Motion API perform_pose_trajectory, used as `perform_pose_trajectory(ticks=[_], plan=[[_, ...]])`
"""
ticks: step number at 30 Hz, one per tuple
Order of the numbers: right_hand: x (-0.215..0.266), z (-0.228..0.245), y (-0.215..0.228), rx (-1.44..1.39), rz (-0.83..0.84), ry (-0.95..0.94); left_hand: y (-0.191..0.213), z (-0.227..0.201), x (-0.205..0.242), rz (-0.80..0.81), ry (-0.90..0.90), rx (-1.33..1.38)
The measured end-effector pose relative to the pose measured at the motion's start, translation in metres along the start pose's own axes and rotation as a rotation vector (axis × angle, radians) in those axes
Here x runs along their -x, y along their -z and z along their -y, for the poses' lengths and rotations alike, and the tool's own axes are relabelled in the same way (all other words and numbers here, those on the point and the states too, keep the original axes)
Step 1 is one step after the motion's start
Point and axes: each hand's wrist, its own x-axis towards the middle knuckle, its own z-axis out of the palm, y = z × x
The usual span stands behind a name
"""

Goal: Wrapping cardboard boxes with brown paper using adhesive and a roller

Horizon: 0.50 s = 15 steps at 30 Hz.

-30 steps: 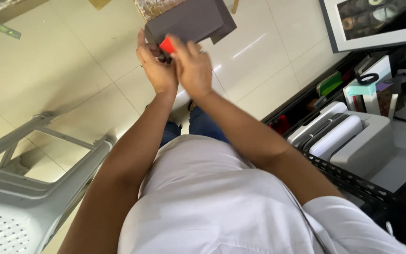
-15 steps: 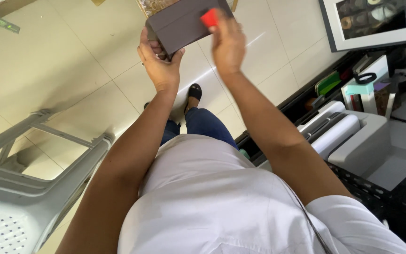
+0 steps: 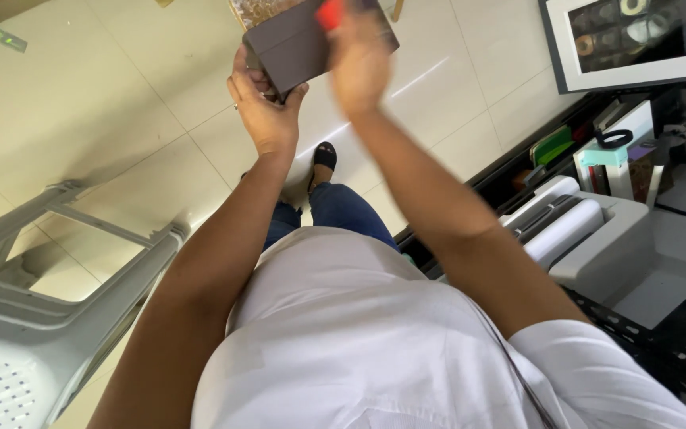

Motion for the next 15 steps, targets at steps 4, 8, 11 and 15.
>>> perform_pose_trajectory(ticks=[4, 8, 11, 15], plan=[[0.021, 0.064, 0.026, 0.028, 0.089, 0.283, -0.008, 0.016, -0.007, -0.118, 0.22, 0.289], [-0.024, -0.031, -0.009, 0.101, 0.017, 0.117, -0.001, 0.016, 0.0, -0.021, -0.052, -0.014], [-0.01, -0.018, -0.026, 0.065, 0.057, -0.043, -0.005, 0.015, -0.002, -0.024, -0.072, -0.031], [0.024, 0.078, 0.039, -0.077, 0.081, 0.239, -0.005, 0.003, -0.011, -0.183, 0.438, 0.613]])
